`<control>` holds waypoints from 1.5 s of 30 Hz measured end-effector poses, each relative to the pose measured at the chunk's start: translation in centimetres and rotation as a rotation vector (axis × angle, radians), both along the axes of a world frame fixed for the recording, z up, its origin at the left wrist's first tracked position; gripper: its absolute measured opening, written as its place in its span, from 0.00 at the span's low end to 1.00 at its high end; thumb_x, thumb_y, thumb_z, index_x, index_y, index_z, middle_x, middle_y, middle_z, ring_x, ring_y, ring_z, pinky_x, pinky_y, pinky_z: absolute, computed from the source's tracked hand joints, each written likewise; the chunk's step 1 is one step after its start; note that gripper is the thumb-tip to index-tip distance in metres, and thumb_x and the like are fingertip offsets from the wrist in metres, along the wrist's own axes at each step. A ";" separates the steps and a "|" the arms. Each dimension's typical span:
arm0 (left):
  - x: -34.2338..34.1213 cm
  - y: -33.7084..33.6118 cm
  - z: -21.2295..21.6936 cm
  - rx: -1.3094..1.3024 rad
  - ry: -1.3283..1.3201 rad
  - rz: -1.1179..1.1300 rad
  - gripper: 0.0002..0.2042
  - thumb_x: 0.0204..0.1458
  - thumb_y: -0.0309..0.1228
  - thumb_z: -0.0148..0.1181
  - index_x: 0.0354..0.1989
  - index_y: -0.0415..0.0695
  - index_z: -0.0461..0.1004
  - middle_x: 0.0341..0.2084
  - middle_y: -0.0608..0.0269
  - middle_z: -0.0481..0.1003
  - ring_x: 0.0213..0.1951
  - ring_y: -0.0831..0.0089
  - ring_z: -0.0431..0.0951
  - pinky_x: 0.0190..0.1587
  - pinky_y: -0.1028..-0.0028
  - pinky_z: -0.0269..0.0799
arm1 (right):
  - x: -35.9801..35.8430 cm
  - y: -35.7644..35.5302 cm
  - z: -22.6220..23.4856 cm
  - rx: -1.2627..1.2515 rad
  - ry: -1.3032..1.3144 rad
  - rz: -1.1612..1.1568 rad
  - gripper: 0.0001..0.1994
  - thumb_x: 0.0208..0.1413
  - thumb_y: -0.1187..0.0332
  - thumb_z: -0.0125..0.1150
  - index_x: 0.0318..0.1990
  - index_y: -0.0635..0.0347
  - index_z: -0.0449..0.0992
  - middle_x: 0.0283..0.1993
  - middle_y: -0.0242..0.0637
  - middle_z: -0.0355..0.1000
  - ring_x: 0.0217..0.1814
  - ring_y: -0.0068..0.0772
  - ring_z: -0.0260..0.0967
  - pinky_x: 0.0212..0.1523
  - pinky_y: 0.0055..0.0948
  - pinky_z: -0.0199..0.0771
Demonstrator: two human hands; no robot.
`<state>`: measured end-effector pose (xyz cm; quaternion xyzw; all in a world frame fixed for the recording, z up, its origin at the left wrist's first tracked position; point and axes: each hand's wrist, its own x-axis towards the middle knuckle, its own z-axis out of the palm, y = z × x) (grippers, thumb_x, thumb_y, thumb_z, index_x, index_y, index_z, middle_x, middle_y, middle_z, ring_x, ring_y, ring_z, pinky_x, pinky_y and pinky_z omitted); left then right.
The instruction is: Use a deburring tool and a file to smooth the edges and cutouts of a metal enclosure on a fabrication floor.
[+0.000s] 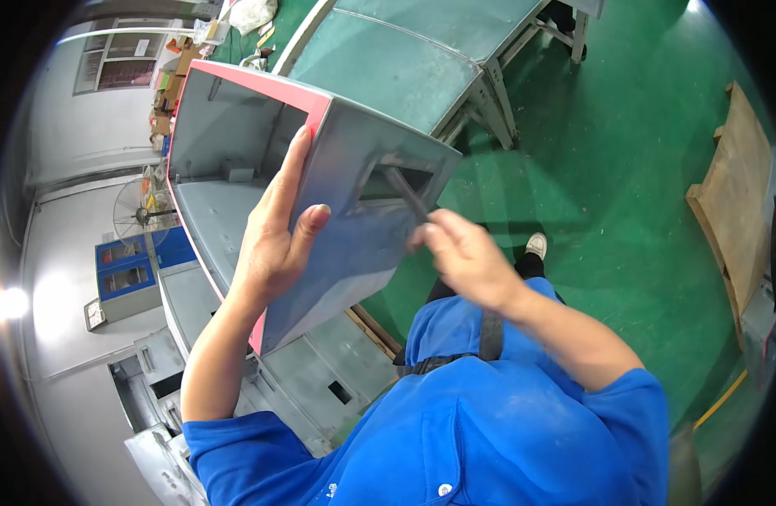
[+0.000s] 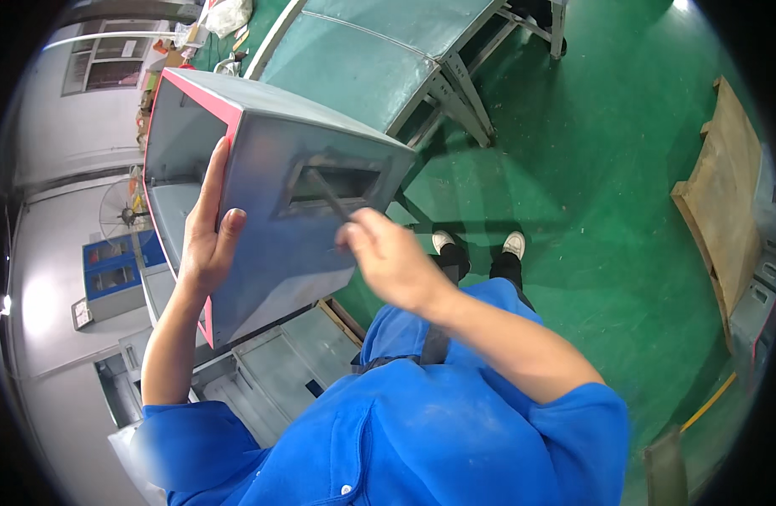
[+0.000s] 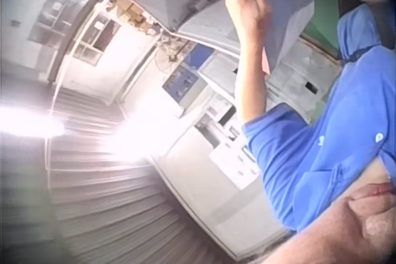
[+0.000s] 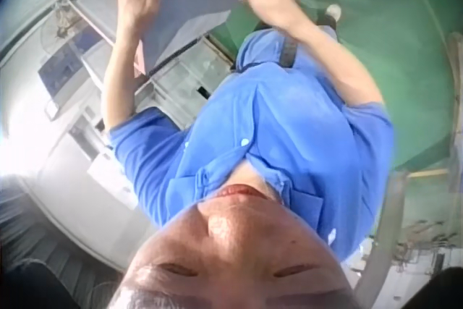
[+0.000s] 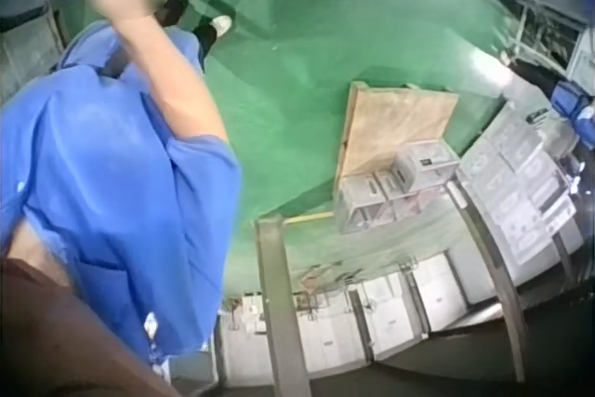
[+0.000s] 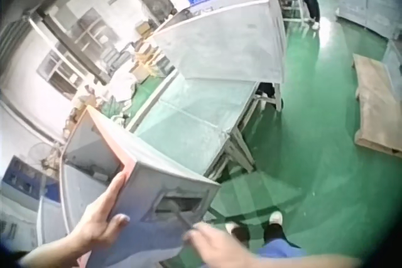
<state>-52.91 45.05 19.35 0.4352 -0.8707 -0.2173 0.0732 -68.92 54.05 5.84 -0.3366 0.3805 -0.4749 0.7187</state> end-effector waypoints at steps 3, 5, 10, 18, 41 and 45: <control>-0.1 0.1 0.2 -0.041 -0.031 -0.007 0.30 0.51 0.39 0.48 0.60 0.43 0.46 0.58 0.53 0.52 0.59 0.59 0.52 0.59 0.68 0.47 | 3.9 -0.9 0.6 -0.085 -0.112 -0.143 0.13 0.60 0.66 0.38 0.47 0.61 0.63 0.32 0.28 0.63 0.20 0.14 0.55 0.21 0.16 0.61; 0.1 0.2 0.2 -0.037 -0.020 0.005 0.29 0.51 0.38 0.48 0.60 0.43 0.46 0.58 0.53 0.52 0.59 0.59 0.53 0.58 0.68 0.48 | 5.5 -1.5 1.5 -0.087 -0.209 -0.197 0.13 0.60 0.66 0.37 0.48 0.62 0.62 0.34 0.29 0.63 0.21 0.15 0.56 0.22 0.17 0.63; 0.0 0.5 0.1 -0.053 -0.034 0.016 0.29 0.51 0.36 0.48 0.60 0.43 0.46 0.58 0.52 0.53 0.58 0.58 0.54 0.57 0.68 0.51 | 5.6 -0.8 3.7 0.097 -0.558 -0.152 0.13 0.60 0.65 0.38 0.46 0.63 0.63 0.32 0.30 0.62 0.22 0.18 0.58 0.22 0.19 0.65; 0.2 0.6 0.0 -0.068 -0.023 0.004 0.29 0.51 0.37 0.48 0.60 0.43 0.46 0.57 0.51 0.54 0.58 0.58 0.55 0.57 0.68 0.50 | 5.0 -2.8 3.7 0.166 -0.829 -0.290 0.13 0.60 0.62 0.38 0.38 0.62 0.65 0.26 0.31 0.61 0.26 0.21 0.61 0.31 0.27 0.68; -0.2 0.8 0.4 -0.083 -0.024 -0.005 0.28 0.51 0.36 0.48 0.60 0.45 0.47 0.56 0.51 0.55 0.58 0.56 0.55 0.57 0.67 0.50 | 5.2 1.2 2.3 0.072 -0.720 -0.115 0.12 0.60 0.64 0.38 0.42 0.64 0.63 0.51 0.39 0.60 0.26 0.19 0.61 0.31 0.25 0.72; -0.2 0.8 0.2 -0.099 -0.005 -0.020 0.28 0.51 0.38 0.48 0.60 0.45 0.47 0.56 0.51 0.55 0.57 0.56 0.55 0.57 0.67 0.50 | 4.6 2.0 0.4 0.132 -0.631 -0.194 0.13 0.60 0.64 0.37 0.38 0.64 0.64 0.47 0.44 0.65 0.24 0.18 0.60 0.29 0.22 0.70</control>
